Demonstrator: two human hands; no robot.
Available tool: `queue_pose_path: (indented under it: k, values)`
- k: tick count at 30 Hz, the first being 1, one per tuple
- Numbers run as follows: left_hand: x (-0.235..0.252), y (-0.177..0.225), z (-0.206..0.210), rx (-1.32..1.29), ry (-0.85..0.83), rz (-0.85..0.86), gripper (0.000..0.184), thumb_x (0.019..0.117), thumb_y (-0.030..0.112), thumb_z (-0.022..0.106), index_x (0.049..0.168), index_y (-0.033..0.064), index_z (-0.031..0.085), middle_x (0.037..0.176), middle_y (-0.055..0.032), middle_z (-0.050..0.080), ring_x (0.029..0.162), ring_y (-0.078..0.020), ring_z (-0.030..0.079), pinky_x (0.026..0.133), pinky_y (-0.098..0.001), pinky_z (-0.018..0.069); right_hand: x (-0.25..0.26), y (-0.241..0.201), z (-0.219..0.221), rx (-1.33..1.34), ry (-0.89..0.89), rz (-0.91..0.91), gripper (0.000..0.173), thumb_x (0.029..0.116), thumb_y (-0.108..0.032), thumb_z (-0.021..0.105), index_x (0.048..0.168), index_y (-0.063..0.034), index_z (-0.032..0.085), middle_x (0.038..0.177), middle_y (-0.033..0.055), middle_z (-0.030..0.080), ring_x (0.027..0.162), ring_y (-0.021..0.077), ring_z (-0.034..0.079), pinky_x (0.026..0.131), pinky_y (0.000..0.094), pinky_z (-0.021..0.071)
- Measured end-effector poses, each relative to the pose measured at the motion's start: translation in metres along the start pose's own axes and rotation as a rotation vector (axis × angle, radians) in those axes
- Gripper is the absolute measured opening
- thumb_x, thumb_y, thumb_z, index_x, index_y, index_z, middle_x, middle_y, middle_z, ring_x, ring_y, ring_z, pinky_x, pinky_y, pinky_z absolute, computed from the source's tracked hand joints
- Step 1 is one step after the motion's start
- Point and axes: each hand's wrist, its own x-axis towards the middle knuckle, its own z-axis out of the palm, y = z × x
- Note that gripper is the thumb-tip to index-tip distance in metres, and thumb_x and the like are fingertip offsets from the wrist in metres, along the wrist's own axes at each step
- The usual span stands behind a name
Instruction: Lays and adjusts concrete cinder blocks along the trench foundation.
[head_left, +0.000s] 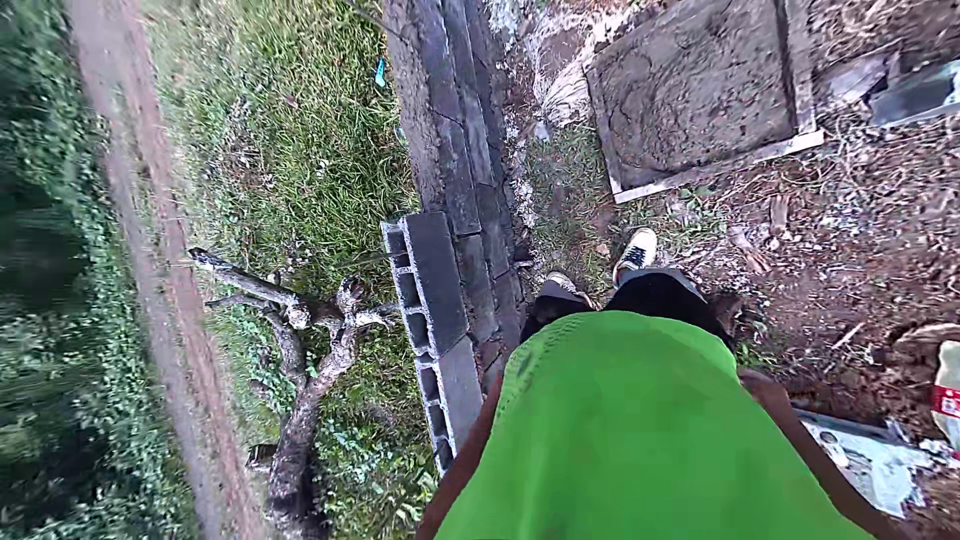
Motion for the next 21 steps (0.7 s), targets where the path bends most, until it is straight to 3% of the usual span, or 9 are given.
queue_pose_path:
  k: [1, 2, 5, 7, 11, 13, 16, 19, 21]
  values:
    - [0.008, 0.044, 0.008, 0.02, 0.08, -0.2, 0.038, 0.1122, 0.013, 0.04, 0.135, -0.0128, 0.055, 0.132, -0.0315, 0.06, 0.121, -0.0316, 0.062, 0.105, -0.0409, 0.0483, 0.003, -0.009, 0.001, -0.028, -0.019, -0.003, 0.036, 0.1111, -0.019, 0.044, 0.138, 0.0038, 0.053, 0.13, 0.0231, 0.06, 0.104, 0.0241, 0.063, 0.091, 0.0421, 0.0523]
    - [0.018, 0.075, 0.012, 0.03, 0.113, -0.218, 0.033, 0.1099, 0.011, 0.044, 0.13, -0.0097, 0.06, 0.126, -0.0254, 0.065, 0.115, -0.0252, 0.062, 0.104, -0.0384, 0.0479, 0.011, -0.018, 0.001, -0.055, -0.024, -0.012, 0.036, 0.1106, -0.02, 0.045, 0.137, 0.0039, 0.055, 0.127, 0.023, 0.061, 0.102, 0.0243, 0.063, 0.09, 0.0431, 0.052]
    - [0.048, 0.15, 0.008, 0.176, 0.081, -0.022, 0.031, 0.1044, 0.011, 0.055, 0.128, -0.0061, 0.065, 0.125, -0.0219, 0.069, 0.117, -0.0255, 0.066, 0.107, -0.0415, 0.0499, 0.049, -0.053, -0.009, -0.038, -0.036, -0.097, 0.036, 0.1108, -0.022, 0.047, 0.137, 0.0023, 0.054, 0.121, 0.0187, 0.062, 0.091, 0.0185, 0.062, 0.081, 0.037, 0.054]
    - [0.054, 0.186, 0.007, 0.173, 0.12, 0.028, 0.033, 0.1053, 0.016, 0.054, 0.131, -0.0017, 0.064, 0.124, -0.0184, 0.069, 0.112, -0.0233, 0.069, 0.1, -0.0414, 0.0546, 0.072, -0.085, -0.02, 0.033, -0.092, -0.176, 0.038, 0.1116, -0.021, 0.043, 0.141, 0.0021, 0.051, 0.131, 0.0203, 0.063, 0.101, 0.0222, 0.07, 0.086, 0.0386, 0.0591]
    - [0.069, 0.229, 0.025, 0.122, 0.109, 0.14, 0.034, 0.1057, 0.019, 0.054, 0.131, -0.0001, 0.064, 0.117, -0.0153, 0.071, 0.099, -0.0206, 0.071, 0.088, -0.0401, 0.0594, 0.079, -0.164, -0.057, 0.125, -0.037, -0.303, 0.038, 0.1121, -0.016, 0.039, 0.144, 0.0024, 0.049, 0.136, 0.0228, 0.061, 0.11, 0.0281, 0.069, 0.094, 0.0424, 0.0577]
    - [0.076, 0.237, 0.04, 0.153, 0.068, 0.122, 0.033, 0.106, 0.018, 0.054, 0.131, -0.0006, 0.064, 0.117, -0.0159, 0.071, 0.101, -0.0207, 0.071, 0.091, -0.0399, 0.0588, 0.084, -0.185, -0.092, 0.186, 0.033, -0.356, 0.036, 0.1118, -0.016, 0.041, 0.142, 0.0019, 0.052, 0.132, 0.0215, 0.064, 0.107, 0.0267, 0.071, 0.091, 0.041, 0.0587]
    - [0.075, 0.225, 0.039, 0.177, 0.059, 0.046, 0.032, 0.106, 0.015, 0.054, 0.131, -0.0025, 0.065, 0.124, -0.0191, 0.069, 0.115, -0.0235, 0.067, 0.105, -0.0416, 0.0513, 0.09, -0.195, -0.109, 0.192, 0.007, -0.413, 0.037, 0.1117, -0.018, 0.041, 0.143, 0.0004, 0.05, 0.131, 0.0173, 0.065, 0.104, 0.0213, 0.072, 0.089, 0.0373, 0.06]
    - [0.07, 0.191, 0.03, 0.019, 0.163, 0.023, 0.029, 0.1056, 0.012, 0.055, 0.125, -0.006, 0.066, 0.119, -0.0197, 0.071, 0.11, -0.0204, 0.068, 0.102, -0.038, 0.0525, 0.08, -0.19, -0.105, 0.145, -0.027, -0.367, 0.037, 0.1115, -0.018, 0.041, 0.144, -0.0013, 0.046, 0.133, 0.0151, 0.062, 0.104, 0.0175, 0.069, 0.087, 0.0346, 0.0584]
    - [0.064, 0.176, 0.03, 0.003, 0.179, -0.05, 0.029, 0.1063, 0.012, 0.054, 0.126, -0.0057, 0.066, 0.119, -0.0204, 0.071, 0.11, -0.0222, 0.069, 0.103, -0.04, 0.0521, 0.077, -0.17, -0.096, 0.112, -0.027, -0.292, 0.039, 0.1111, -0.02, 0.044, 0.145, -0.0006, 0.048, 0.135, 0.0177, 0.061, 0.107, 0.0205, 0.068, 0.089, 0.0368, 0.0571]
